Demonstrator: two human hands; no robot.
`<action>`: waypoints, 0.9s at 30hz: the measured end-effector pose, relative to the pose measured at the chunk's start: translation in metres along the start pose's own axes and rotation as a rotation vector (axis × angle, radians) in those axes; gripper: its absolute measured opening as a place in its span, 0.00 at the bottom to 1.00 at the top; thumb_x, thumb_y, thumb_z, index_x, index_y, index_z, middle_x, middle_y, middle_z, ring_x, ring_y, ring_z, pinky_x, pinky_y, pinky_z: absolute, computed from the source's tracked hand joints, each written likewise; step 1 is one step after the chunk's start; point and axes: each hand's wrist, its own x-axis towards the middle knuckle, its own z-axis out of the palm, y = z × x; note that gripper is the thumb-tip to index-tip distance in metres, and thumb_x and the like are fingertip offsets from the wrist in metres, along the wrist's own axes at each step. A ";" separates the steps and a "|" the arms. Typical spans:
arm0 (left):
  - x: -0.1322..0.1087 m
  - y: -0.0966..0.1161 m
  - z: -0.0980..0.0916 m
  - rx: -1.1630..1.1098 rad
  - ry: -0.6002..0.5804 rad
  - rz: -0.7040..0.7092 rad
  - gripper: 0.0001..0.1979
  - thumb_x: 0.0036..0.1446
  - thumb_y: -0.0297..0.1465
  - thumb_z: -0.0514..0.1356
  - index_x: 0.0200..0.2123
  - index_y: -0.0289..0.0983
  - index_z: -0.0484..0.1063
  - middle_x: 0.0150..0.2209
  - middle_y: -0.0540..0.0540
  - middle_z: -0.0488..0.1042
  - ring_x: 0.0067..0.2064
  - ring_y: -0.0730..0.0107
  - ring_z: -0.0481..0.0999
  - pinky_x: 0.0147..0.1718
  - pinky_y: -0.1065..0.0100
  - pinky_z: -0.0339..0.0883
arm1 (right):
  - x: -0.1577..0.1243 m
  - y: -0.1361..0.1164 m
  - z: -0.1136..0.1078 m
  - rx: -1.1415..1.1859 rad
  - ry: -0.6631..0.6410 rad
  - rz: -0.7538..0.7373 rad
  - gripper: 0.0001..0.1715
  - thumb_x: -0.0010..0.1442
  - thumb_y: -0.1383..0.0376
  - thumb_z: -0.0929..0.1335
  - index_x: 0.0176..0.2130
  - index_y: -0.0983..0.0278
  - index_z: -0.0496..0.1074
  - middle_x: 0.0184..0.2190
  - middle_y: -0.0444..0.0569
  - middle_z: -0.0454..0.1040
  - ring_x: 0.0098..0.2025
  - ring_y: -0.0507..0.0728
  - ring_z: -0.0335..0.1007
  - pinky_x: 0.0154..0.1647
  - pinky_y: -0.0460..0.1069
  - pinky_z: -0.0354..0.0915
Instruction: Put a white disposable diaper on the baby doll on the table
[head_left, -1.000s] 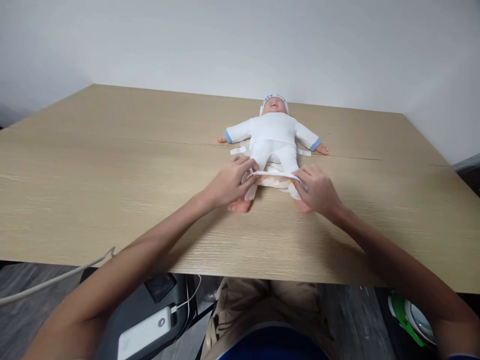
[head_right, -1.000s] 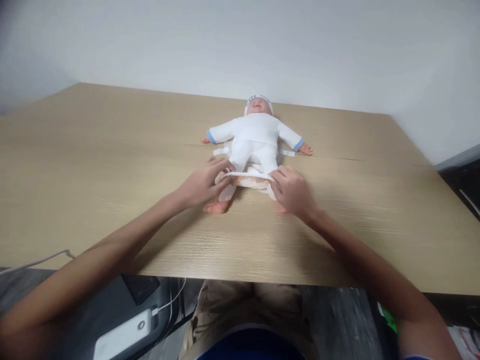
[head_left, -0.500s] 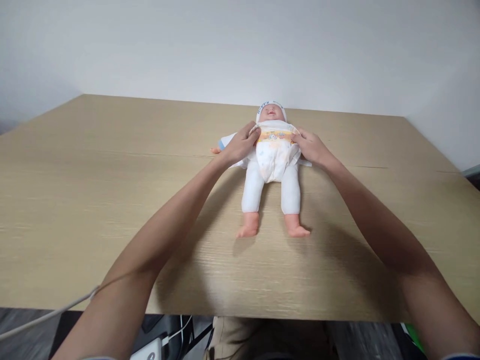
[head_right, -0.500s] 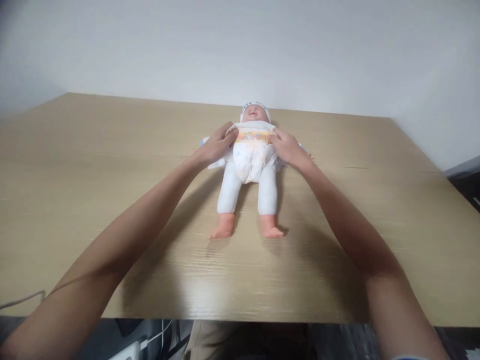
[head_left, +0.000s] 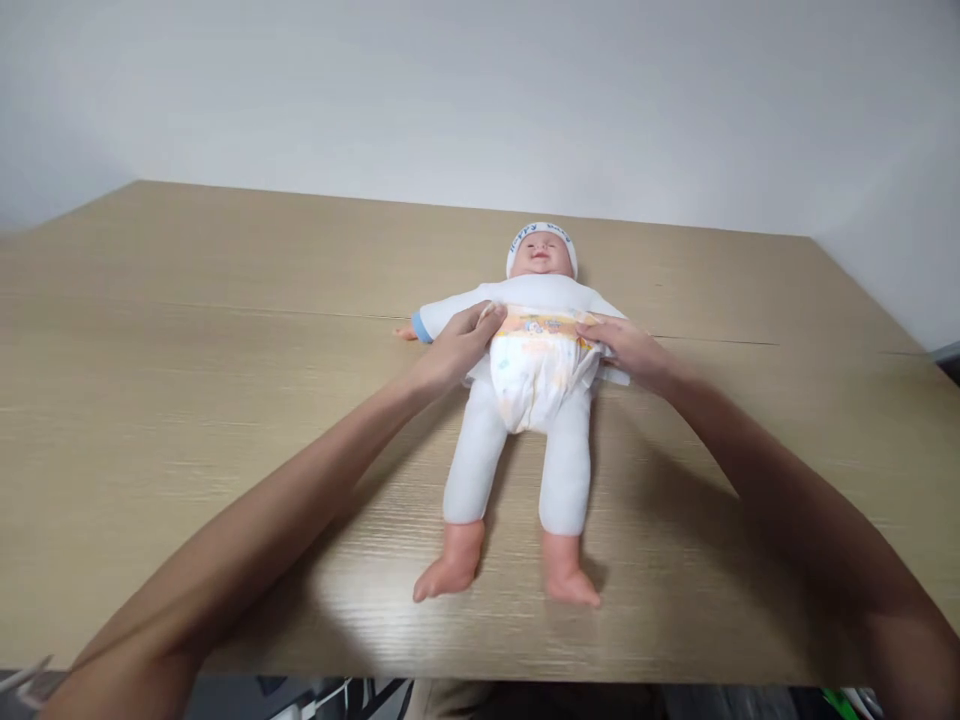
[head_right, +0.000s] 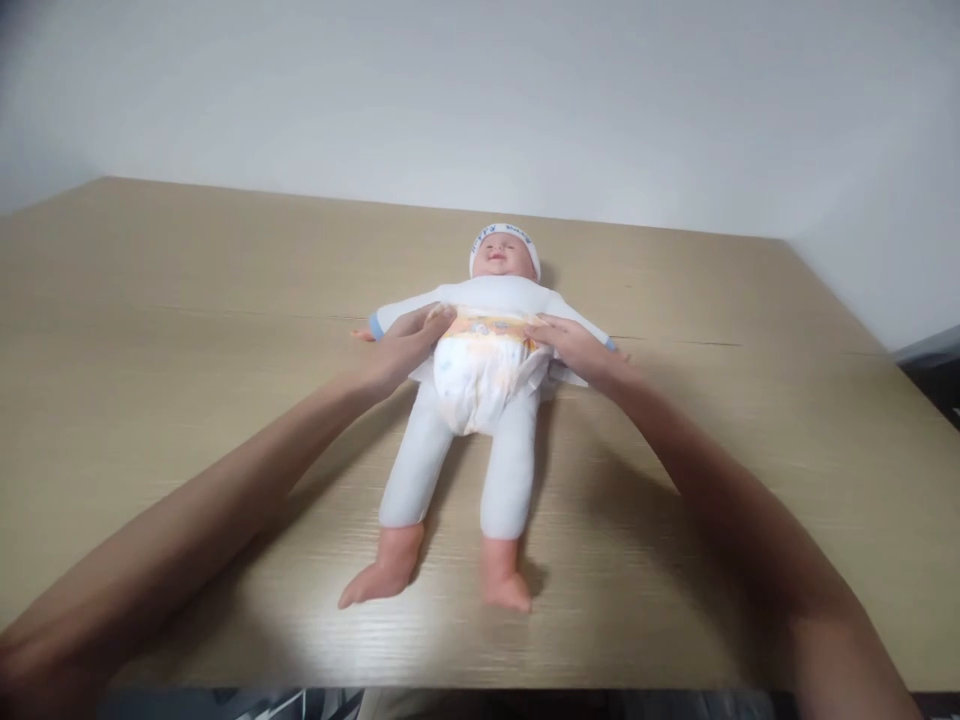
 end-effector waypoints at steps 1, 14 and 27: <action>-0.006 0.004 -0.002 0.026 -0.014 -0.016 0.29 0.71 0.57 0.59 0.29 0.41 0.61 0.26 0.50 0.63 0.29 0.68 0.63 0.29 0.66 0.60 | -0.008 -0.003 0.001 0.010 -0.023 0.007 0.26 0.62 0.41 0.74 0.41 0.60 0.80 0.39 0.49 0.84 0.41 0.61 0.80 0.42 0.54 0.75; -0.007 0.040 0.005 0.585 0.165 0.497 0.09 0.73 0.37 0.59 0.49 0.41 0.75 0.53 0.41 0.82 0.56 0.52 0.76 0.60 0.53 0.68 | -0.083 0.031 -0.009 -0.587 0.453 -0.205 0.15 0.70 0.53 0.71 0.45 0.60 0.81 0.40 0.53 0.87 0.35 0.62 0.81 0.42 0.57 0.75; -0.005 0.040 0.062 0.828 -0.141 0.504 0.18 0.66 0.47 0.68 0.51 0.42 0.81 0.59 0.39 0.79 0.61 0.39 0.69 0.60 0.44 0.62 | -0.096 0.040 -0.021 -0.506 0.353 0.075 0.21 0.55 0.45 0.81 0.34 0.59 0.81 0.34 0.49 0.85 0.40 0.64 0.82 0.45 0.56 0.72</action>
